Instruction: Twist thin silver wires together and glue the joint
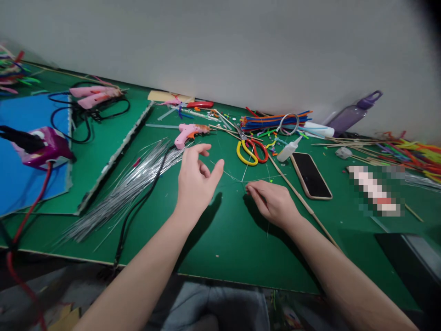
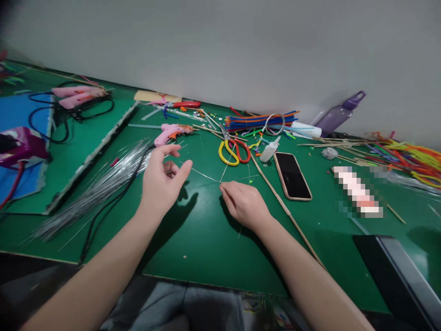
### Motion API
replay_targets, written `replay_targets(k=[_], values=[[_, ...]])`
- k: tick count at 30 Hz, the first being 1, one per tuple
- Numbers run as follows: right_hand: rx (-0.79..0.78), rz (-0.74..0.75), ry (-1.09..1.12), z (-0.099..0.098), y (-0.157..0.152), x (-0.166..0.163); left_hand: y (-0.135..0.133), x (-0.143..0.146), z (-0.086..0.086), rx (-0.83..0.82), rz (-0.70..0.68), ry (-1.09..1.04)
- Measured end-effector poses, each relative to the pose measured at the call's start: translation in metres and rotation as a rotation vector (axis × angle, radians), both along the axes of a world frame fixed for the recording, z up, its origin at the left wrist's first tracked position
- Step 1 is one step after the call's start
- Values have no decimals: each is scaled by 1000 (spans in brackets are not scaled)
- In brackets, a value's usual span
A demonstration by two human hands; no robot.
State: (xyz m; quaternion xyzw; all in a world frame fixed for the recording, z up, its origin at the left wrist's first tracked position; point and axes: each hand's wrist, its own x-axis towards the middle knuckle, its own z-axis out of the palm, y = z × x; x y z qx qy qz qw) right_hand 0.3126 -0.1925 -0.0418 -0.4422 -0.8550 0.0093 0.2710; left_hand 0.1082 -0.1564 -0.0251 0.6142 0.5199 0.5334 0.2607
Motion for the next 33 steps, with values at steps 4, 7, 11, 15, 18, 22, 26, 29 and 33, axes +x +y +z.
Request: replay_targets(k=[4,7,11,15,18,22,26,29,33], values=[[-1,9,11,0,0,0,-4,-2,12,52,4,-101],[-2,17,21,-1,1,1,-9,-7,25,95,13,-120],[6,15,9,-2,1,1,-17,-20,45,128,13,-160],[3,21,18,-2,1,2,-13,-46,57,183,113,-77],[-11,11,17,-2,1,2,2,-68,59,46,160,111],[-11,19,18,-2,1,2,31,-93,50,-149,124,390],[8,27,19,-2,1,2,64,-105,33,-196,161,636],[17,26,17,-2,1,2,86,-107,21,-221,127,742],[14,31,16,-3,2,2,110,-104,13,-356,44,880]])
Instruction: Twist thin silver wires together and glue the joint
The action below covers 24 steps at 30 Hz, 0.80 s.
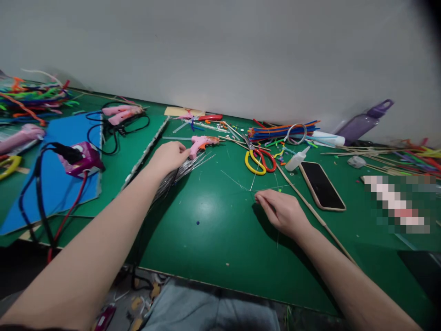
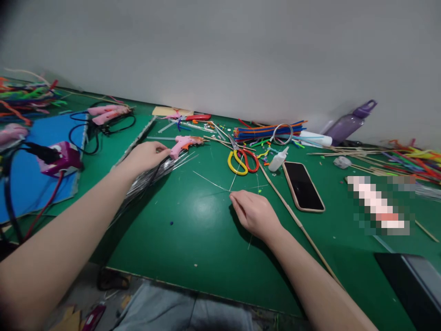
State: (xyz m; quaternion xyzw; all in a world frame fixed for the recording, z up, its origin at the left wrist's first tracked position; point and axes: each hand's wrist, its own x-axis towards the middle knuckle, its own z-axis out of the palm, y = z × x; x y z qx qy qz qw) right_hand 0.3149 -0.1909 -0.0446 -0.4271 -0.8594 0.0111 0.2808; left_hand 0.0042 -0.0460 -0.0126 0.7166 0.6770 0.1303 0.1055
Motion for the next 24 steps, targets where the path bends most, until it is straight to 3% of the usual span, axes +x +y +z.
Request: replay_targets(k=[6,11,16,24], values=[[-5,2,-7,1,-1,0,28,5,-10,-62,-27,-4],[-6,-2,-8,1,-1,0,37,13,-8,-158,-18,-86],[-25,5,-8,-1,0,0,36,19,-8,-27,64,-122],[-18,1,-9,0,-1,1,13,27,-5,30,125,-665]])
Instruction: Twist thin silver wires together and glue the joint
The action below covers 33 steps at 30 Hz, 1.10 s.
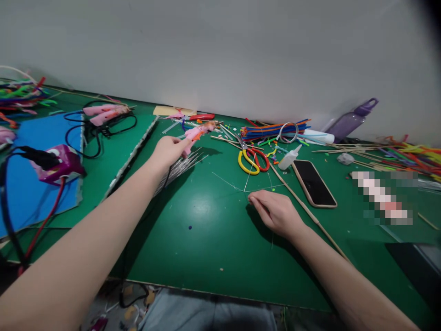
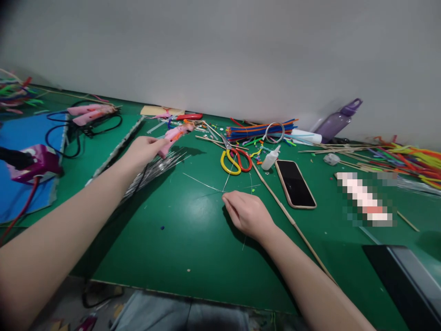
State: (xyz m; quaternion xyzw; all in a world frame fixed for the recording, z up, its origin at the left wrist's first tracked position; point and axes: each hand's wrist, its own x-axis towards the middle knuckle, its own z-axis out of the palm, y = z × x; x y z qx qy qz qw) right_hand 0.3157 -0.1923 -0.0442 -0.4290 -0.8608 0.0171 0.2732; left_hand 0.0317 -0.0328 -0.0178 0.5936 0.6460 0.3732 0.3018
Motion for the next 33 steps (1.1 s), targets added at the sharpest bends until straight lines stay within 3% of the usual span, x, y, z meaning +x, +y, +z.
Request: replay_targets(k=[8,17,24,33], values=[[-17,-8,-14,1,1,-1,-8,4,13,-16,12,-362],[-23,-11,-17,0,1,-1,-5,4,17,-272,82,-886],[-11,4,-8,1,0,0,8,-6,7,-303,34,-797],[-22,3,-9,1,0,-1,2,-11,-3,-337,-35,-876]])
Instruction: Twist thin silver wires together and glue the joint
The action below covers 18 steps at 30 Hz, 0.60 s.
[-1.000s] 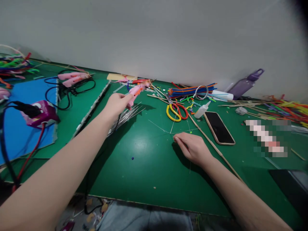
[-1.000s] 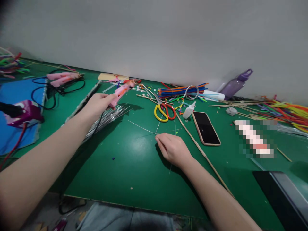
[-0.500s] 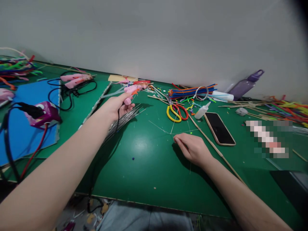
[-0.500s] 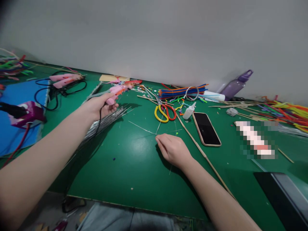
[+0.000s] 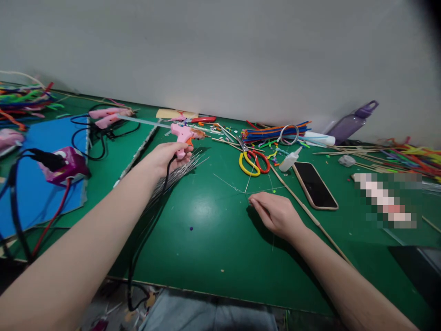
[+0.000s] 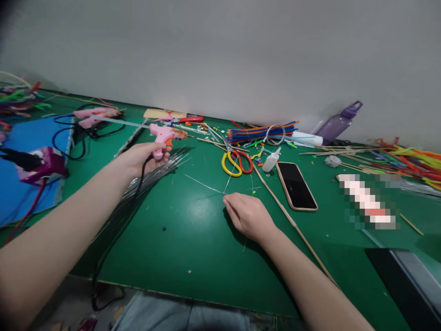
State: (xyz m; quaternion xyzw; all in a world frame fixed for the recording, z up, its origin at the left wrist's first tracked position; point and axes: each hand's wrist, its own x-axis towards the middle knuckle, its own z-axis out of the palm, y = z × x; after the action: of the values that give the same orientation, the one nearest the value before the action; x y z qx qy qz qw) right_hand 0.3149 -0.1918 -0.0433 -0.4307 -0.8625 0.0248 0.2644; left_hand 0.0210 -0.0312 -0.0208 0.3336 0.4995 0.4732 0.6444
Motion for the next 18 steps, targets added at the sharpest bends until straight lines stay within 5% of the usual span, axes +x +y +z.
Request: replay_targets(k=[10,18], values=[[12,-2,15,0,0,-1,-31,18,5,-62,-242,48],[14,2,23,0,0,-1,-45,35,6,82,-482,257]])
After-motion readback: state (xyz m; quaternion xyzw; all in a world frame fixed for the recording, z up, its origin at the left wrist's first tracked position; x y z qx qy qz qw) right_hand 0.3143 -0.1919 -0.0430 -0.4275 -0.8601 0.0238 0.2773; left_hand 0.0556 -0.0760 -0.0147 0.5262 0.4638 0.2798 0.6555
